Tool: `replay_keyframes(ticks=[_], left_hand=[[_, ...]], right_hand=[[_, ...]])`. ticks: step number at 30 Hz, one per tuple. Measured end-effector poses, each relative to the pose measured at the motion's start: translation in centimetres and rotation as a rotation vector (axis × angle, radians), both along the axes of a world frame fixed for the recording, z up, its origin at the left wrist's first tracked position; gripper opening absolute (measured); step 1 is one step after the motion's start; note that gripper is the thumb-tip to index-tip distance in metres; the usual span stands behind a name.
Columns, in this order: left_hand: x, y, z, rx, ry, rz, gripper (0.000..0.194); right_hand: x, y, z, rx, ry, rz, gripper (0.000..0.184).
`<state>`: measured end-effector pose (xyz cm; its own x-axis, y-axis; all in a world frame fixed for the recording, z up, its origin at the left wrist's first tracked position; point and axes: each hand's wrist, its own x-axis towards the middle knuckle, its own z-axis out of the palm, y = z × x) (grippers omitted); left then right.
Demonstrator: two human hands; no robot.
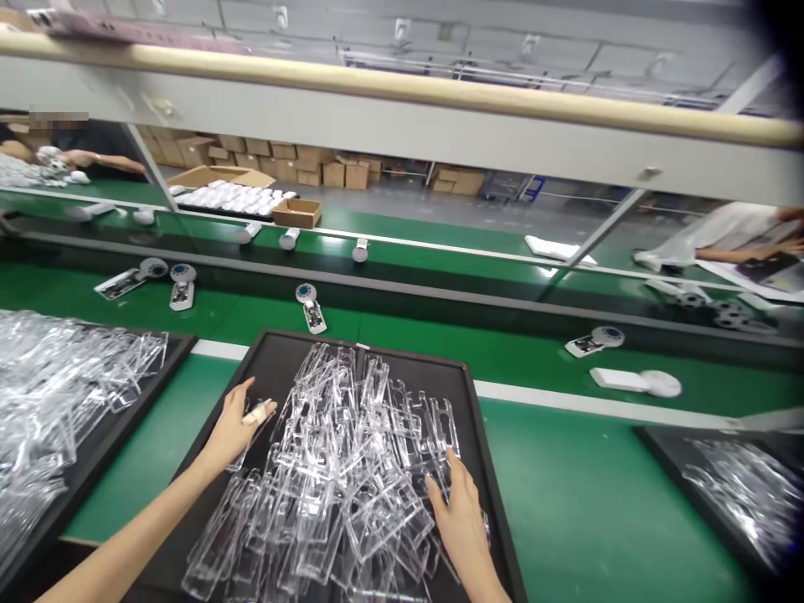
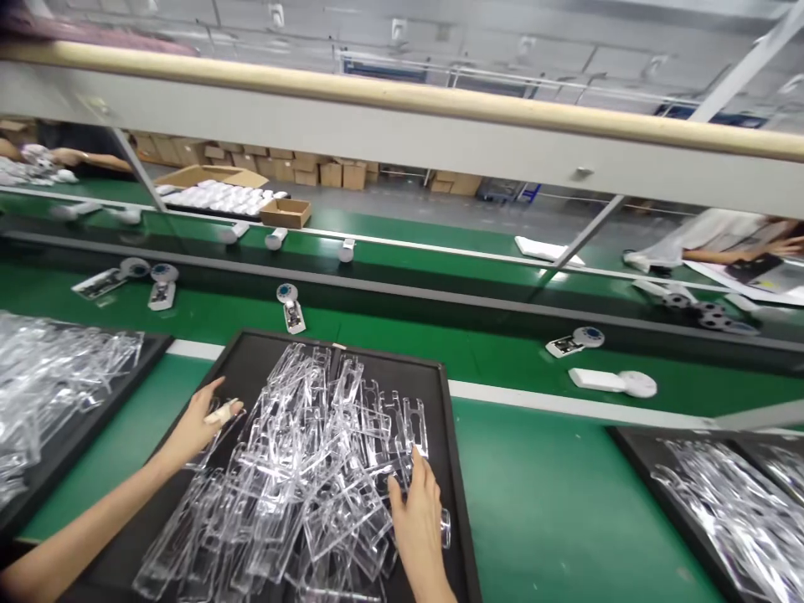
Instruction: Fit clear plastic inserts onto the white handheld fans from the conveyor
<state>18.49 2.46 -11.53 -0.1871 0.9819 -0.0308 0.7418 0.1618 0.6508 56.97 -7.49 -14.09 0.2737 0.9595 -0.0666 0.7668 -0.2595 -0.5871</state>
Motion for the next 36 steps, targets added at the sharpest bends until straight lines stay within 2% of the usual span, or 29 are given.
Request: replay_keyframes(ticks=[3,7,11,14,18,22,24,26,29,32,34,36], left_hand=[[-0.2,-0.8,0.2,-0.032,-0.057,0.079,0.083],[-0.2,-2.0,-0.2,-0.129,-0.087,0.105,0.081],[1.3,-2.4,1.0,-0.027,0.020,0.077,0.075],[3.5,-2.9,2.8,0.074,0.048,0.034,0.064],[7.3,-4.3,4.7,0.157,-0.022,-0.050,0.051],[11.8,-6.1,6.0,0.142,-0.160,-0.125,0.046],[14.2,-6.6,6.7,0.068,-0.253,-0.202,0.049],[16.2,-6.8,7.4,-0.013,-0.355,-0.315,0.054],[17.6,-6.6,7.9,-0.129,-0.503,-0.467,0.044],[16.8,-6.7,8.3,-0.215,-0.547,-0.563,0.038],[15.8,-7.0,8.9,-0.231,-0.526,-0.638,0.035],[15.1,-7.4,9.7,-0.244,-0.502,-0.735,0.028]], right_hand=[[0.8,0.2,0.1,0.092,0.086,0.005,0.056],[2.0,0.3,0.8,0.174,0.098,-0.023,0.032],[2.6,0.8,1.8,0.152,0.133,-0.060,0.021],[3.0,1.2,3.1,0.139,0.162,-0.052,0.019],[3.8,1.5,5.8,0.186,0.132,-0.066,0.017],[3.8,1.4,8.9,0.239,0.109,-0.047,0.014],[2.8,1.1,10.2,0.237,0.193,-0.033,0.014],[1.0,0.5,11.1,0.218,0.364,-0.039,0.015],[-1.6,-0.8,11.8,0.203,0.651,-0.048,0.016],[-2.8,-2.1,12.2,0.093,0.781,0.093,0.015],[-2.9,-2.8,12.4,-0.128,0.856,0.233,0.021],[-2.9,-3.5,12.4,-0.348,0.956,0.311,0.029]])
